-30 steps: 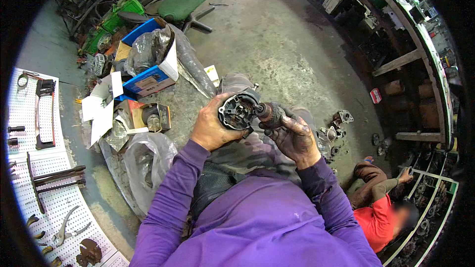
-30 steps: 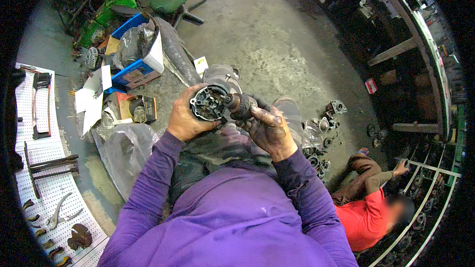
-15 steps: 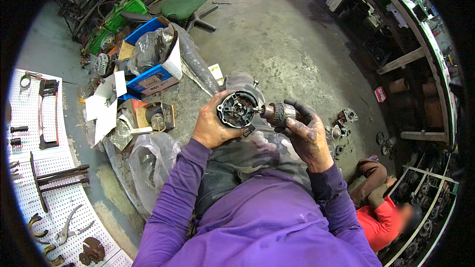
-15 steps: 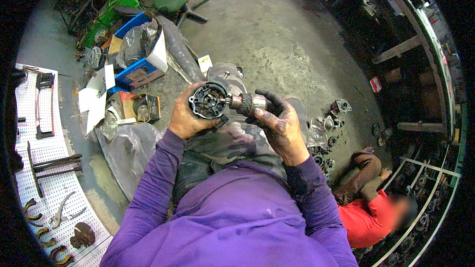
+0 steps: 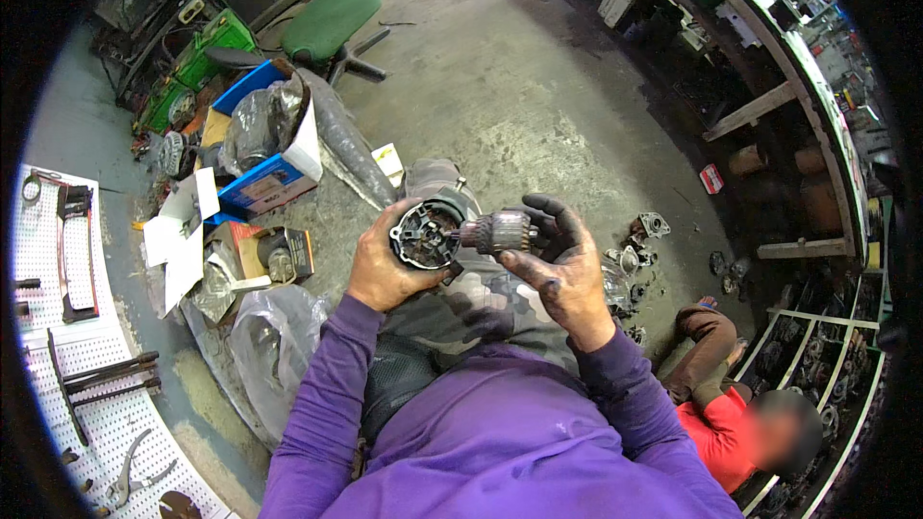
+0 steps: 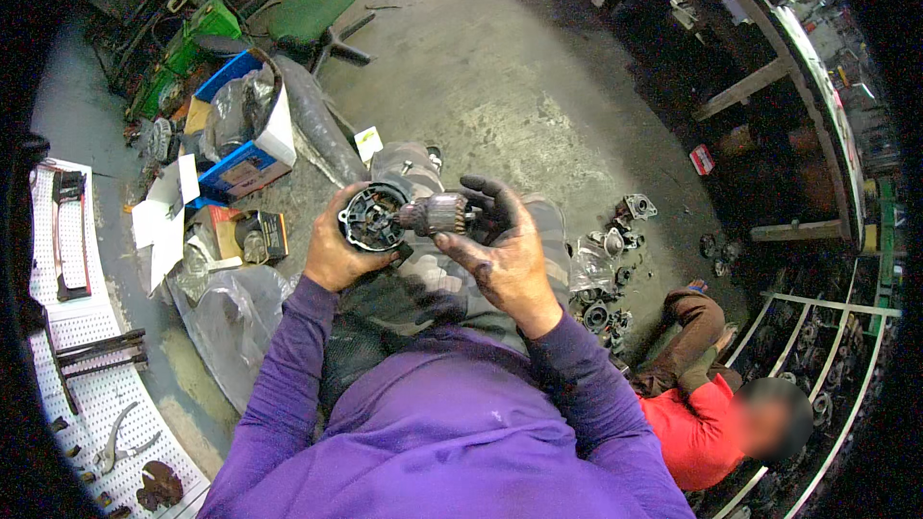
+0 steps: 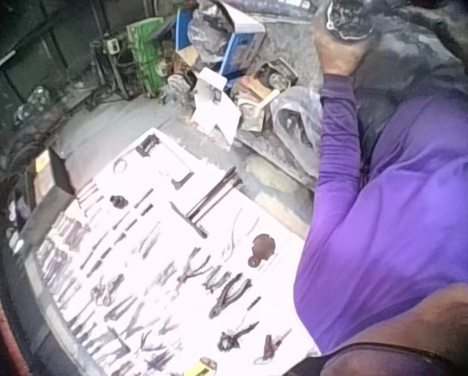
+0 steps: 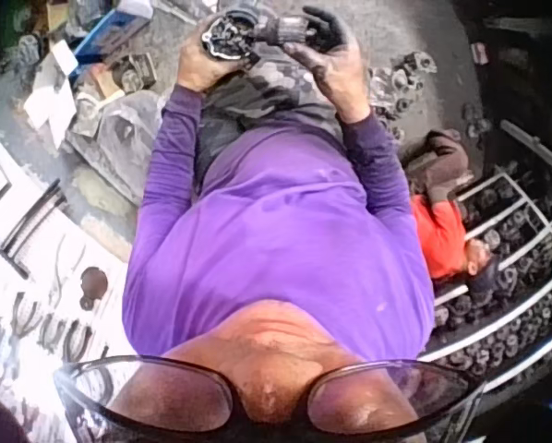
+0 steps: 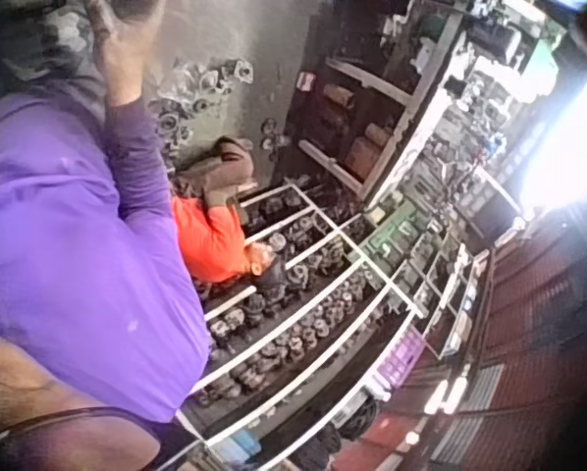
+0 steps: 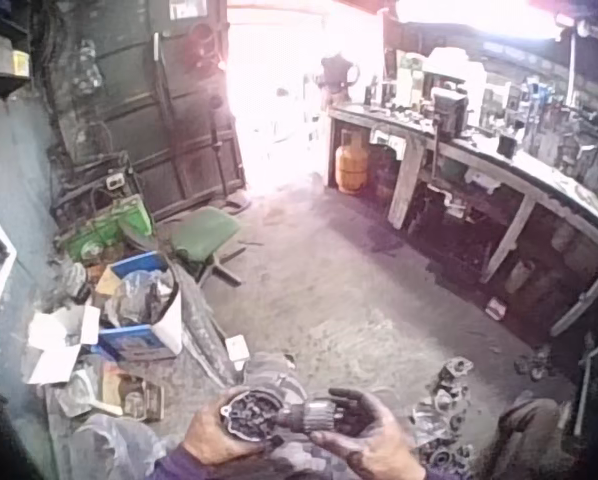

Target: The person handles a cylindrical mechanical component, repeatedly opening and closing its internal sections to inspect the interior. They retrieve additional parts from a plastic bag and attempt to fit them into the main assembly, rotating and adjusting the pieces by hand throughout the clip.

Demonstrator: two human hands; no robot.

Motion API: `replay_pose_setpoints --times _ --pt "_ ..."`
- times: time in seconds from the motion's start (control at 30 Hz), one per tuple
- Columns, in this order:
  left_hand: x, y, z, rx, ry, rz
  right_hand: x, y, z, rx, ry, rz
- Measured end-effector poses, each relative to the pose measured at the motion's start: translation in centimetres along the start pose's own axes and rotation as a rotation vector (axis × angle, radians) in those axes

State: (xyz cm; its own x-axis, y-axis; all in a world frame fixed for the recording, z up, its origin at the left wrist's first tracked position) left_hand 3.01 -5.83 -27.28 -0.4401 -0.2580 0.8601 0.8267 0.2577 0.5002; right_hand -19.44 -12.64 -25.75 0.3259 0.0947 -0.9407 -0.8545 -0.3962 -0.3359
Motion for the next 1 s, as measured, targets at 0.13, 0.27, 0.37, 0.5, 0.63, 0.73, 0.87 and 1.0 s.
replay_pose_setpoints --times 0.13,0.27,0.37,0.5,0.63,0.73,0.87,1.0 --pt "0.1 -0.1 -0.1 -0.026 0.047 0.025 -0.9 -0.7 -0.4 -0.033 0.066 0.057" --pt "-0.3 -0.5 -0.1 -0.041 0.086 -0.028 -1.9 -1.5 -0.7 -0.113 0.158 0.208" --pt "0.2 -0.6 0.0 0.001 0.005 -0.053 -2.5 -1.9 -1.0 -0.144 0.215 0.247" --pt "0.1 -0.7 -0.2 -0.014 0.008 -0.039 -2.5 -1.7 -1.2 -0.137 0.196 0.253" --pt "0.1 -0.7 -0.2 -0.01 0.013 -0.045 -2.9 -1.7 -1.2 -0.164 0.223 0.31" --pt "0.4 -0.7 -0.2 -0.009 -0.009 -0.052 -3.3 -2.2 -1.4 -0.215 0.273 0.436" --pt "0.6 -0.8 -0.2 -0.023 -0.003 -0.057 -3.8 -3.1 -1.6 -0.275 0.304 0.518" --pt "1.0 -0.8 0.0 -0.008 -0.03 -0.085 -4.5 -4.1 -1.9 -0.334 0.347 0.622"
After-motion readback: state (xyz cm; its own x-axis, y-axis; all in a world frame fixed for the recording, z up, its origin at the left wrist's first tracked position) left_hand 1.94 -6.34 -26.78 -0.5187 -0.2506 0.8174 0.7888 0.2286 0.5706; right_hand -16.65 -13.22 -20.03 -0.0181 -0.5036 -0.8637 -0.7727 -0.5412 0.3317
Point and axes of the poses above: each hand's wrist, its own z-axis away from the middle knuckle, its own y-axis out of the back of the hand, x = y × z, the point moved 9 cm from there along -z, towards the middle knuckle, and after that the axes turned 14 degrees about y, right-handed, at the moved point
